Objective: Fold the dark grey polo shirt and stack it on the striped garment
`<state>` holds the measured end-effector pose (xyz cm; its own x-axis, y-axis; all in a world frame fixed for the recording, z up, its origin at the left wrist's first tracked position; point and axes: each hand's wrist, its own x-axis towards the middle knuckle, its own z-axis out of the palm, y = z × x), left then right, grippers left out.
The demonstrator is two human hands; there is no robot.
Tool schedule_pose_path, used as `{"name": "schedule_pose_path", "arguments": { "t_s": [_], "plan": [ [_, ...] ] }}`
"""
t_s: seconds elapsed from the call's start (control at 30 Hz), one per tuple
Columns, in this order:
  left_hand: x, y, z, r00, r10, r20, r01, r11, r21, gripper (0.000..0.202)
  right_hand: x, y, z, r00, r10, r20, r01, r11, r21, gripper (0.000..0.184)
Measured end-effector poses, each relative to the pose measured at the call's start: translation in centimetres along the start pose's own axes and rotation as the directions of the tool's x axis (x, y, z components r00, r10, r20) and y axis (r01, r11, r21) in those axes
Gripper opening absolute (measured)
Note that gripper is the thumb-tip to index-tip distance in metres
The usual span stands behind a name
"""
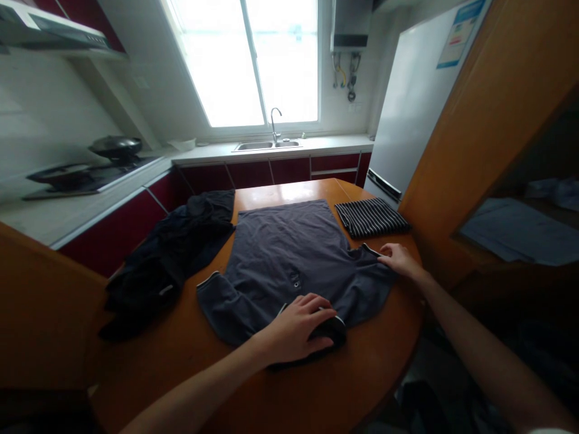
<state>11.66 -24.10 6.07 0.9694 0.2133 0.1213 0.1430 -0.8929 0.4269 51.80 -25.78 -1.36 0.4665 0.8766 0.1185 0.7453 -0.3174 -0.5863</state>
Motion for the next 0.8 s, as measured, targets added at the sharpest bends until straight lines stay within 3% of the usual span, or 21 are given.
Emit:
{"name": "schedule_pose_path", "arguments": {
  "t_s": [0.13,0.27,0.33,0.47,0.57,0.67,0.73,0.8],
  "plan": [
    [0.5,1.0,2.5,0.997,0.07,0.026,-0.072,0.995,0.065,0.065,0.1,-0.8,-0.8,0.995,-0.041,-0.092,0.05,0.994,0.098,0.022],
    [1.0,0.7,4.1,1.0,0.001,0.024,-0.003,0.994,0.111,0.049,0.4,-1.8,-1.8,0.965,-0.082,-0.25,0.111,0.988,0.103,0.018],
    [1.2,0.3,4.0,0.999,-0.041,-0.03,0.042,0.998,0.039,0.039,0.4,-1.7,-1.7,0.96,-0.094,-0.263,0.117,0.991,0.07,0.016],
    [1.3,-0.1,2.9,0.976,-0.131,-0.171,0.096,0.975,-0.199,0.037,-0.2,-0.5,-0.7,0.99,-0.056,-0.127,0.048,0.997,-0.068,0.011],
    [1.0,0.0,2.4,0.984,-0.083,-0.157,0.047,0.974,-0.222,0.037,-1.3,-0.7,-0.1,0.978,-0.101,-0.184,0.056,0.971,-0.233,0.015],
    [0.8,0.1,2.7,0.996,-0.009,-0.093,-0.009,0.982,-0.187,0.035,-3.2,-3.1,0.5,0.927,-0.278,-0.253,0.217,0.945,-0.246,0.026],
    [0.8,0.0,3.2,0.998,0.06,-0.028,-0.064,0.983,-0.173,0.035,-4.5,-5.4,1.4,0.888,-0.429,-0.165,0.4,0.898,-0.184,0.033],
    [0.8,-0.1,3.8,0.99,0.136,0.046,-0.128,0.981,-0.148,0.043,-5.4,-7.3,2.7,0.836,-0.549,-0.004,0.542,0.826,-0.153,0.042]
  ]
}}
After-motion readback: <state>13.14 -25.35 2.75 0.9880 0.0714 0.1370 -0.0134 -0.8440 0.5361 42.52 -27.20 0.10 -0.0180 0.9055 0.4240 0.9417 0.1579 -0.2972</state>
